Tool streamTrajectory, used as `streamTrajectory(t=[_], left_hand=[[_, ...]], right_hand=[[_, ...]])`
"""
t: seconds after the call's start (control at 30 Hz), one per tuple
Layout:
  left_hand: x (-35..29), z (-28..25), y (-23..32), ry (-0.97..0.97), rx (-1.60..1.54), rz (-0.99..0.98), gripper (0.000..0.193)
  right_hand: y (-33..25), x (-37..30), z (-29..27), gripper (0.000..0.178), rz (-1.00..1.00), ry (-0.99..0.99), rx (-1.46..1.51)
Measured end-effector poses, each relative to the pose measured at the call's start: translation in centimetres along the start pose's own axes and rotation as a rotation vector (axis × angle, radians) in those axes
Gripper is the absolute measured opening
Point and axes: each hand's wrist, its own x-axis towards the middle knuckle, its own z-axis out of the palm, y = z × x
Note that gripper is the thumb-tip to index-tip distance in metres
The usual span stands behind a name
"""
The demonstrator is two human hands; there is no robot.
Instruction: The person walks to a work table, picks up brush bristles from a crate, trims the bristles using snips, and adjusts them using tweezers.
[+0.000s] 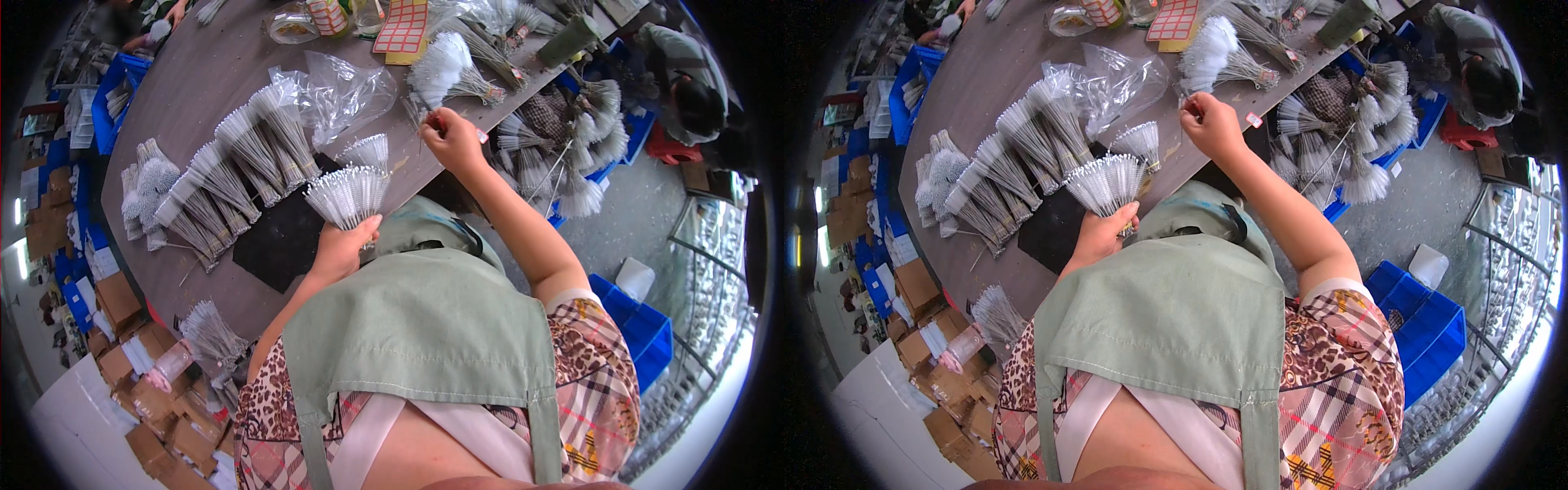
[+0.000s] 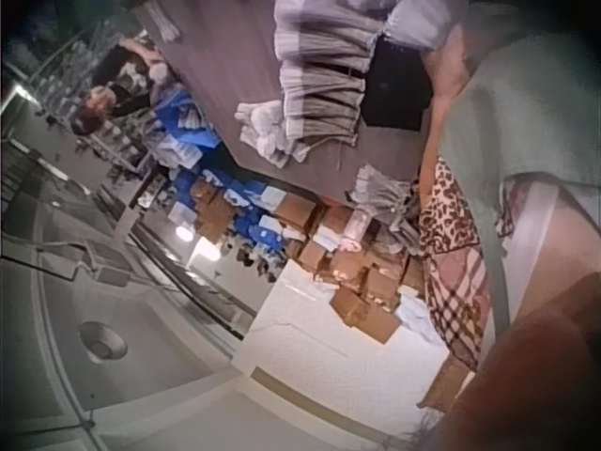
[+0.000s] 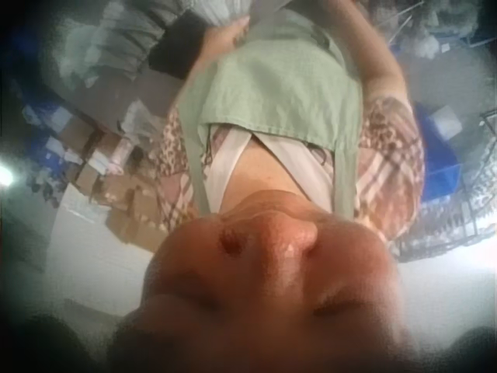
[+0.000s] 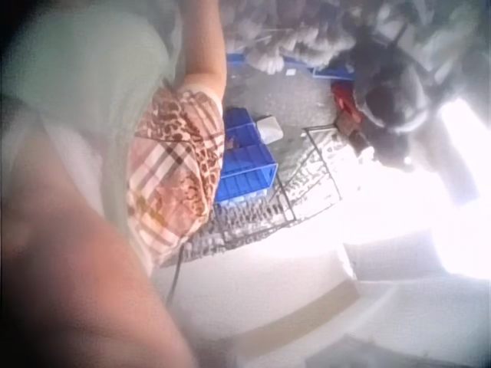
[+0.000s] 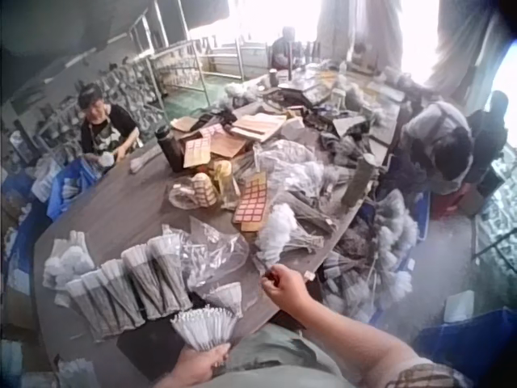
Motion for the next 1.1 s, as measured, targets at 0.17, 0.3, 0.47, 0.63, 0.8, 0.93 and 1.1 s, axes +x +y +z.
streamTrajectory(t=[0.17,0.3,0.47,0.63,0.8,0.93,1.1], left_hand=[[-0.3,-0.1,1.0,-0.145,0.066,-0.116,0.019],[-0.7,-0.6,2.1,-0.156,-0.023,-0.205,0.022],[-0.6,-1.2,1.7,-0.405,-0.167,-0.08,0.046],[-0.5,0.6,3.0,-0.379,-0.132,0.068,0.061],[0.8,1.7,4.7,-0.326,0.774,0.606,0.059],[1.3,1.4,3.8,-0.237,0.794,0.633,0.052],[0.8,1.6,3.9,-0.24,0.526,0.49,0.046]], right_hand=[[6.5,4.3,2.7,0.022,0.004,-0.034,-0.315],[6.4,4.1,2.7,0.041,0.024,-0.179,-0.207],[-3.9,-2.0,0.8,0.1,0.338,-0.841,0.969],[-9.4,-5.3,0.6,0.106,0.204,-0.609,0.909],[-9.6,-7.1,-0.2,0.095,-0.011,-0.446,0.666],[-9.4,-7.5,-0.5,0.094,-0.095,-0.416,0.649],[-9.5,-7.6,-0.5,0.094,-0.124,-0.404,0.674]])
